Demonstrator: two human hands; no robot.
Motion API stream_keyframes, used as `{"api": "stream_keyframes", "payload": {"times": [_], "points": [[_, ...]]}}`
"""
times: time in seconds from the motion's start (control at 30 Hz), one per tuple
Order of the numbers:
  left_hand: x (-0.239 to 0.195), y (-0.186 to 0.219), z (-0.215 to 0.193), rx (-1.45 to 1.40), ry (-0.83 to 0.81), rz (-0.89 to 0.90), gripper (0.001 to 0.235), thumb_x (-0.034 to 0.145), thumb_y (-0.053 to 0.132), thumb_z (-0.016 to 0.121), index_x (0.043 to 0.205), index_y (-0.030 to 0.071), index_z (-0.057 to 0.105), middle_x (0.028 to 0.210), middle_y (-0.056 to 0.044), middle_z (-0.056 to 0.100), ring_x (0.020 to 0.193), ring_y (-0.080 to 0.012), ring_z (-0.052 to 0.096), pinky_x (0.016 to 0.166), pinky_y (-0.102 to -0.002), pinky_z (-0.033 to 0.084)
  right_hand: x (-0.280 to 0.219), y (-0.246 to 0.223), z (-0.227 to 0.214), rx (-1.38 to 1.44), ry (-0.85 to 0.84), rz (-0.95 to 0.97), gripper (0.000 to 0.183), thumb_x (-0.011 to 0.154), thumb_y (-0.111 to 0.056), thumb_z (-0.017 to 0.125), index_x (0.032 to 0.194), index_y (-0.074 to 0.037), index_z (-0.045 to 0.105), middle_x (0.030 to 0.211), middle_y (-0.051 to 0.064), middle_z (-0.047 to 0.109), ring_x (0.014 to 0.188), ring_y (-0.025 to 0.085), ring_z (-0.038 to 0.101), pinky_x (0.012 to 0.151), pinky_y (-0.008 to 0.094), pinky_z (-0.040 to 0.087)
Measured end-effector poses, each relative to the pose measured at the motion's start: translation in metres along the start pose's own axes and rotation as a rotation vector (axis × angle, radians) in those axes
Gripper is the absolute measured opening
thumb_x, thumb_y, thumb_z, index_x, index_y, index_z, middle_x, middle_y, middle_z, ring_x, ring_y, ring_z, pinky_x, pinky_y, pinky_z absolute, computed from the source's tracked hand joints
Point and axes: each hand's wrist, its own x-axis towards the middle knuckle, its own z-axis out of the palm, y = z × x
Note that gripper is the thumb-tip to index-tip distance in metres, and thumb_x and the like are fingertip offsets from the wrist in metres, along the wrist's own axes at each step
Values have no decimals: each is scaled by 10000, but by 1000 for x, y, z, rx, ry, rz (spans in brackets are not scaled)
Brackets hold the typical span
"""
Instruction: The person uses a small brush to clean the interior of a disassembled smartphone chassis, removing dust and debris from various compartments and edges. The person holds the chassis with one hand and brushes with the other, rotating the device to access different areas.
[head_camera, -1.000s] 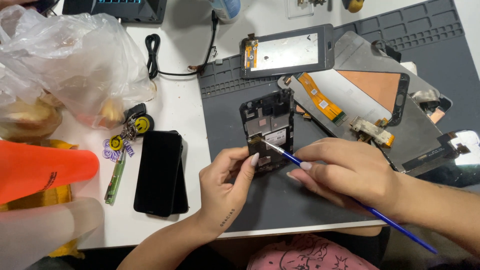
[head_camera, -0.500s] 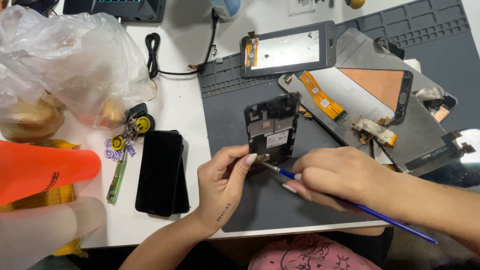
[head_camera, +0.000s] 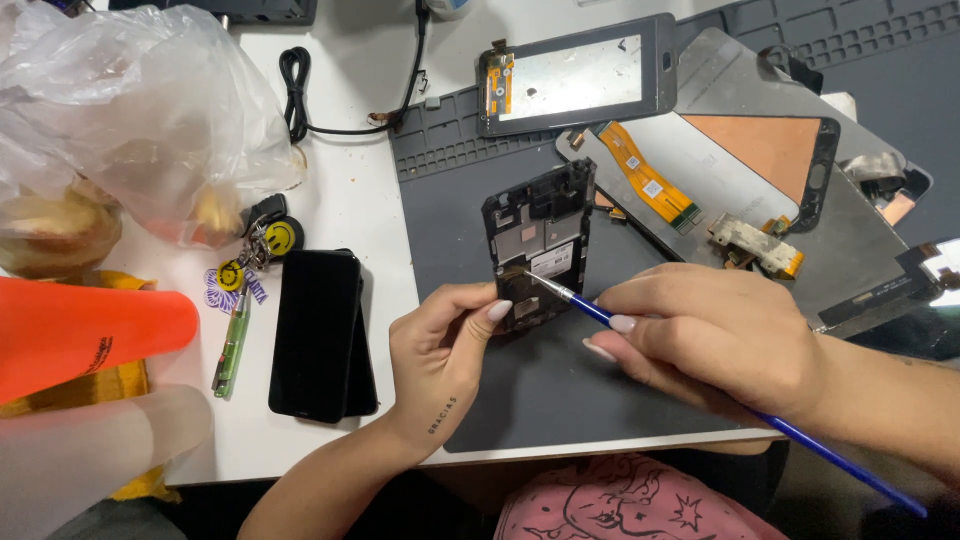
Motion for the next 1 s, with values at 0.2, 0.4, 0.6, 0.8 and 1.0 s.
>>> {"api": "stream_keyframes", "payload": {"times": [0.2,0.4,0.6,0.8,1.0], "points": [[2,0,-1,-8,20,-40,45,992,49,702,977,22,735,893,-45,729,777,-129,683,741,-240,603,10,-5,2,104,-28,6,192,981,-58,646,828,-9,540,878,150,694,727,275,685,632,323,553],[2,3,-2,20,7,-21,48,993,44,696,960,21,721,840,-41,694,735,-128,636,690,-246,545,-7,-1,14,124,-245,14,305,1042,-96,617,818,-49,416,812,86,542,622,271,497,493,388,415],[1,3,0,98,19,65,46,998,41,694,955,26,699,772,-1,646,654,-85,545,597,-224,457,-6,-12,-7,-177,-272,122,378,1061,-112,568,752,-67,355,696,51,387,549,236,399,479,383,359],[-1,14,8,125,47,117,59,993,40,691,946,5,685,768,-26,647,636,-85,551,564,-214,478,-3,-15,3,-27,-228,-78,315,1034,-112,684,823,-38,464,883,120,580,634,270,532,490,369,424],[-4,11,5,181,76,226,38,960,-17,710,955,-27,673,857,-97,692,676,-140,587,593,-231,530,-6,-12,-7,-220,-266,98,387,1053,-88,584,749,-57,347,703,59,405,556,229,395,460,373,349]]}}
